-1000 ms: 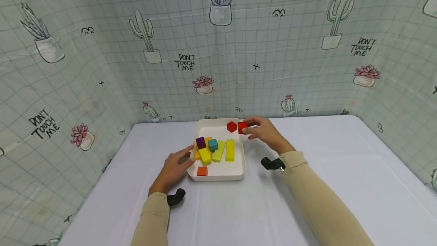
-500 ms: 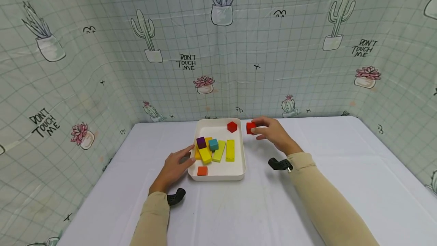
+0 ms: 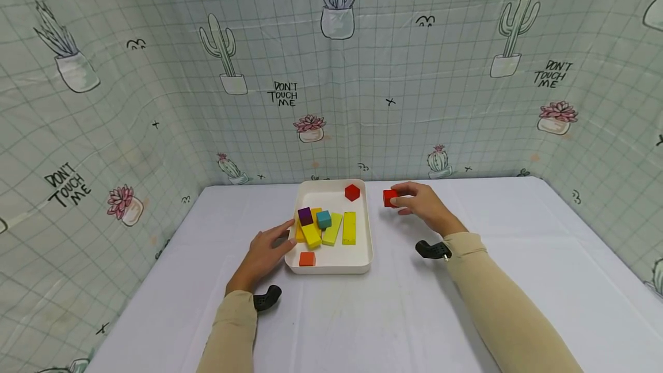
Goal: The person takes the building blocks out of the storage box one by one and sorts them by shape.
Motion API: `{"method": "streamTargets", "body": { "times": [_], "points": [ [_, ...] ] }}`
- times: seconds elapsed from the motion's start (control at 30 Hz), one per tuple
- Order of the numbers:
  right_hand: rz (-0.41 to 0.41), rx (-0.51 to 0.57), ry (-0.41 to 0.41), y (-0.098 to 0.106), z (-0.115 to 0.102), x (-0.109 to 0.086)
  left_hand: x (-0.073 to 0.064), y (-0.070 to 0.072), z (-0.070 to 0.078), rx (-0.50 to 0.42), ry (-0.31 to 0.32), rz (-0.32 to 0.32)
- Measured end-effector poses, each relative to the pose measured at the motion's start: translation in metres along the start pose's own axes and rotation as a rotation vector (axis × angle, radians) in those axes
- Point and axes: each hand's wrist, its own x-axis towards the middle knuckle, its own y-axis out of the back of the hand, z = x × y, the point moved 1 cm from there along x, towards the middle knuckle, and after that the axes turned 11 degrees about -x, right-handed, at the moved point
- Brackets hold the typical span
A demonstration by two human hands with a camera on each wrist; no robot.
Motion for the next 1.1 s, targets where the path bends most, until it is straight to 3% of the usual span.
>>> {"method": "streamTargets", "body": {
  "times": [0.3, 0.6, 1.1],
  "points": [
    [-0.004, 0.019, -0.001, 0.005, 0.018, 0.001, -0.002, 0.001, 0.001, 0.004, -0.009, -0.003],
    [0.001, -0.077, -0.046, 0.011, 0.032, 0.005, -0.001, 0.001, 0.002, 0.008, -0.013, 0.0],
    [-0.041, -0.077, -0.096, 0.011, 0.036, 0.01, -0.002, 0.002, 0.002, 0.006, -0.012, -0.004]
  ]
}}
